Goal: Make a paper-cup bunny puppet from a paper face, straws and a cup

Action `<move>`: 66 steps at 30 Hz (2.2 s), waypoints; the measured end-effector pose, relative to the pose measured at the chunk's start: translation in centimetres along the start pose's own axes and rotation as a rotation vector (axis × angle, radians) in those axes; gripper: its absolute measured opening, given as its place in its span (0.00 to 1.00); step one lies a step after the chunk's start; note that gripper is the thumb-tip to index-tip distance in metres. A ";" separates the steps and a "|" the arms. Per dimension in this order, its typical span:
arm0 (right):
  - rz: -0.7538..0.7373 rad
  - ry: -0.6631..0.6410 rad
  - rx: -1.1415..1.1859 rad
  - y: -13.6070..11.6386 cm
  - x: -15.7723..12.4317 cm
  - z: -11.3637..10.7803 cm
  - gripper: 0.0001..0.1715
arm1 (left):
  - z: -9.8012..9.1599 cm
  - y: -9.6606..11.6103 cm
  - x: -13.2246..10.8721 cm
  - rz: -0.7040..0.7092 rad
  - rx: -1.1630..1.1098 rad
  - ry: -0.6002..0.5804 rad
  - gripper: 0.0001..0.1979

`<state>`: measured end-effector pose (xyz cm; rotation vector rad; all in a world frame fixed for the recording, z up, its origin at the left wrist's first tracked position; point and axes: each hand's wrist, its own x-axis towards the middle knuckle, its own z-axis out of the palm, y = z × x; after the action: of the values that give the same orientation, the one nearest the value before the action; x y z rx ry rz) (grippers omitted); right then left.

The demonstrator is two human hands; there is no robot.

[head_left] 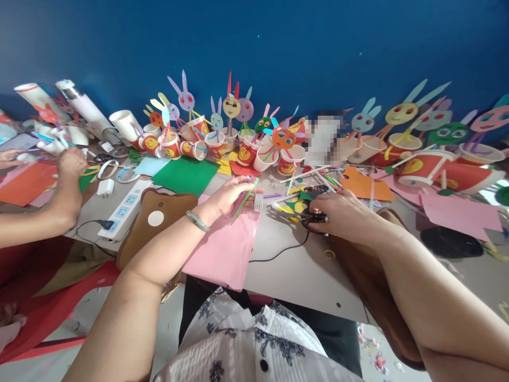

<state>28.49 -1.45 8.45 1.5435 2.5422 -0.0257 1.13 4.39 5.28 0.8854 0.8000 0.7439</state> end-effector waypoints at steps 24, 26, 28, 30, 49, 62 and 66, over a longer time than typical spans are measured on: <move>-0.448 0.691 0.430 -4.8 1.1 3.2 0.06 | 3.5 -1.9 -2.3 -0.163 -0.078 -0.152 0.04; -0.453 0.692 0.440 -4.9 1.2 3.1 0.06 | 3.5 -1.8 -2.3 -0.172 -0.064 -0.148 0.03; -0.460 0.686 0.473 -4.8 1.1 2.9 0.07 | 3.5 -1.7 -2.4 -0.176 -0.054 -0.158 0.03; -0.484 0.666 0.515 -4.8 1.0 2.7 0.08 | 3.5 -1.5 -2.4 -0.176 -0.059 -0.172 0.04; -0.669 0.603 0.496 -4.1 0.4 2.4 0.17 | 2.3 -1.5 -1.7 -0.235 -0.010 -0.258 0.04; -0.296 0.771 0.521 -4.0 0.8 3.2 0.08 | 1.5 -1.3 -1.1 -0.076 -0.073 -0.172 0.05; -0.004 0.838 0.583 -2.4 1.5 3.9 0.09 | 1.1 -1.2 -0.6 0.012 -0.029 -0.066 0.05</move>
<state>26.22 -1.59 4.24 2.0879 3.3989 -0.1660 2.03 2.93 4.86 0.8847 0.7246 0.7318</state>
